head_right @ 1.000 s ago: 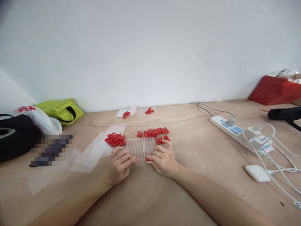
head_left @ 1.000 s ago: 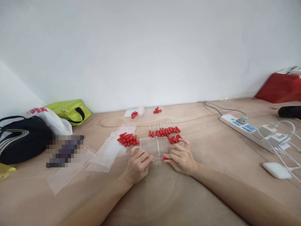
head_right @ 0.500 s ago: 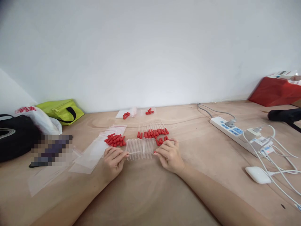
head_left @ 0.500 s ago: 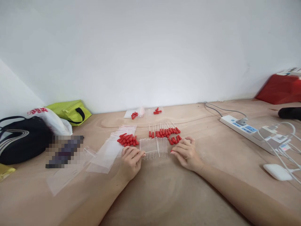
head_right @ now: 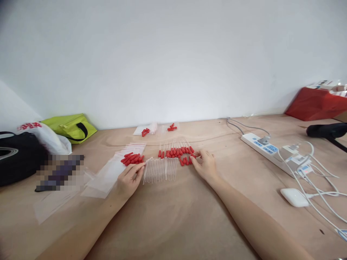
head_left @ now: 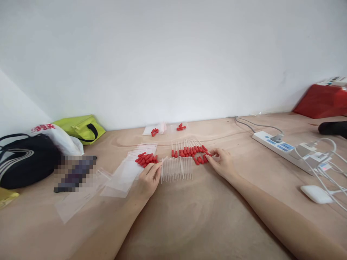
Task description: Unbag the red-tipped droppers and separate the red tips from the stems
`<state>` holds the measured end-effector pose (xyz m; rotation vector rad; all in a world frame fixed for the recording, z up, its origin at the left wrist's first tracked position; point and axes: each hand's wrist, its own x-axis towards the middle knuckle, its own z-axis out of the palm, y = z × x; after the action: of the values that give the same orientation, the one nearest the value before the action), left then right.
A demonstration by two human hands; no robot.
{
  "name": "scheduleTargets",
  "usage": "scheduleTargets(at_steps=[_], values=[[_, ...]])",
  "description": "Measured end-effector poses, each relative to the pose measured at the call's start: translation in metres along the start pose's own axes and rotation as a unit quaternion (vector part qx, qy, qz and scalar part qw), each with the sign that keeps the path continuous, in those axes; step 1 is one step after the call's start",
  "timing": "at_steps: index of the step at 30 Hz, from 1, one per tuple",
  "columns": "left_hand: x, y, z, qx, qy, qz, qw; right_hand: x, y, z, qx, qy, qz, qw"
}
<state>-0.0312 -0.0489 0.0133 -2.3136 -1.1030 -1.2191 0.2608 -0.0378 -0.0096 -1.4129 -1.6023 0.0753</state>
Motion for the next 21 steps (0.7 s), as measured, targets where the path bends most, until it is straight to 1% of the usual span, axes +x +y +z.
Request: scheduleTargets(at_steps=[3,8,12,15,18,21], values=[[-0.002,0.003,0.000,-0.011,-0.015,0.017,1.000,0.002,0.001,0.000,-0.042,-0.003,0.007,0.999],[-0.003,0.007,0.003,-0.054,-0.041,0.046,0.997,0.003,-0.003,0.004,-0.048,0.000,-0.002,0.999],[-0.002,0.009,0.002,-0.078,-0.086,0.046,0.992,0.002,-0.006,0.008,-0.064,-0.010,-0.039,0.997],[-0.002,0.011,0.000,-0.092,-0.108,0.043,0.989,0.002,-0.006,0.009,-0.081,-0.009,-0.062,0.995],[-0.002,0.012,-0.002,-0.103,-0.124,0.041,0.986,0.002,-0.005,0.009,-0.088,0.001,-0.072,0.994],[-0.002,0.009,-0.006,-0.099,-0.151,0.033,0.983,0.002,-0.003,0.009,-0.087,0.004,-0.077,0.993]])
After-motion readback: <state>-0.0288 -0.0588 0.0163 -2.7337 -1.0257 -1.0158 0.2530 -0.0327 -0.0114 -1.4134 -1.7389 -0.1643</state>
